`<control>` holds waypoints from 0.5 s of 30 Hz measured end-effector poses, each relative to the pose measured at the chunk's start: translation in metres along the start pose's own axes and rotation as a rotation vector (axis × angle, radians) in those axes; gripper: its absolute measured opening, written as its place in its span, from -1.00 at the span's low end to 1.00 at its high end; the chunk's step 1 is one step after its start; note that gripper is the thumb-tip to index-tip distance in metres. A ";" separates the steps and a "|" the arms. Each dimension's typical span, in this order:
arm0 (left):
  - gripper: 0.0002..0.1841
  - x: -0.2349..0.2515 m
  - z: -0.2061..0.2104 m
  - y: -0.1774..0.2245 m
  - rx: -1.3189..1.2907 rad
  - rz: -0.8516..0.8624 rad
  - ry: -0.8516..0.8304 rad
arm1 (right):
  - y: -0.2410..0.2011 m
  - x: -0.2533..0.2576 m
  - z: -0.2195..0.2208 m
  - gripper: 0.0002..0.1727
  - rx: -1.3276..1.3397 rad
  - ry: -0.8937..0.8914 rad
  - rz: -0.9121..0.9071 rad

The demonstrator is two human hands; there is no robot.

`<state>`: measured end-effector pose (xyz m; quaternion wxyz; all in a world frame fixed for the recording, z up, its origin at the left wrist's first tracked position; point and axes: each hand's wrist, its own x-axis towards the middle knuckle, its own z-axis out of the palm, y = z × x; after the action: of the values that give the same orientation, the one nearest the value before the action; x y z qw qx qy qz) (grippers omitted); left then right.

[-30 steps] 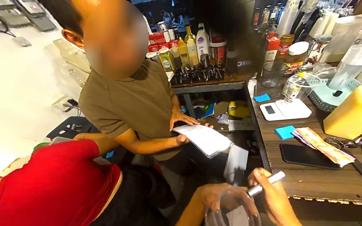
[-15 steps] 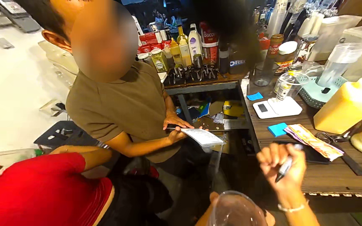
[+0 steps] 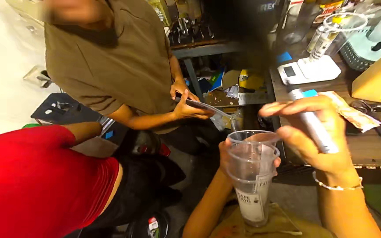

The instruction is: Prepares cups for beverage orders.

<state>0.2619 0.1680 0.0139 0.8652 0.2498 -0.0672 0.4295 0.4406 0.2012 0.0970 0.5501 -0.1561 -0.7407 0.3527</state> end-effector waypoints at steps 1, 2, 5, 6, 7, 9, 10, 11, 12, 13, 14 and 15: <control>-0.08 0.000 -0.002 -0.003 -0.017 -0.010 -0.007 | -0.002 0.002 0.002 -0.71 -0.007 -0.065 0.015; -0.08 -0.002 -0.006 -0.004 -0.024 -0.013 -0.021 | -0.003 0.004 0.003 -0.76 -0.002 -0.085 0.019; -0.11 -0.012 -0.013 -0.004 0.014 -0.041 0.028 | -0.011 0.006 0.006 -0.80 -0.042 -0.039 0.006; -0.14 -0.014 -0.006 -0.006 0.051 -0.054 0.080 | -0.016 0.004 0.008 -0.80 -0.143 0.001 -0.003; -0.21 -0.013 0.007 -0.006 0.134 -0.058 0.148 | -0.021 0.003 0.008 -0.79 -0.278 0.034 -0.017; -0.45 -0.010 0.031 0.000 0.481 0.011 0.291 | -0.022 0.006 0.012 -0.76 -0.514 0.089 -0.079; -0.55 -0.009 0.037 0.003 0.644 0.029 0.291 | -0.018 0.009 0.015 -0.75 -0.576 0.115 -0.116; -0.55 -0.008 0.037 0.004 0.668 -0.001 0.269 | -0.014 0.012 0.017 -0.73 -0.616 0.119 -0.138; -0.57 -0.007 0.040 0.004 0.626 -0.031 0.264 | -0.011 0.014 0.017 -0.70 -0.638 0.116 -0.151; -0.56 -0.006 0.043 0.003 0.562 -0.048 0.252 | -0.009 0.017 0.017 -0.69 -0.649 0.115 -0.166; -0.56 -0.005 0.044 0.003 0.501 -0.059 0.236 | -0.008 0.021 0.017 -0.67 -0.654 0.110 -0.180; -0.58 -0.006 0.045 0.002 0.446 -0.056 0.215 | -0.007 0.025 0.018 -0.66 -0.652 0.106 -0.191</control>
<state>0.2611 0.1432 0.0515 0.8024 0.3892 0.1288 0.4336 0.4161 0.2060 0.1167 0.5396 -0.2719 -0.7960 0.0355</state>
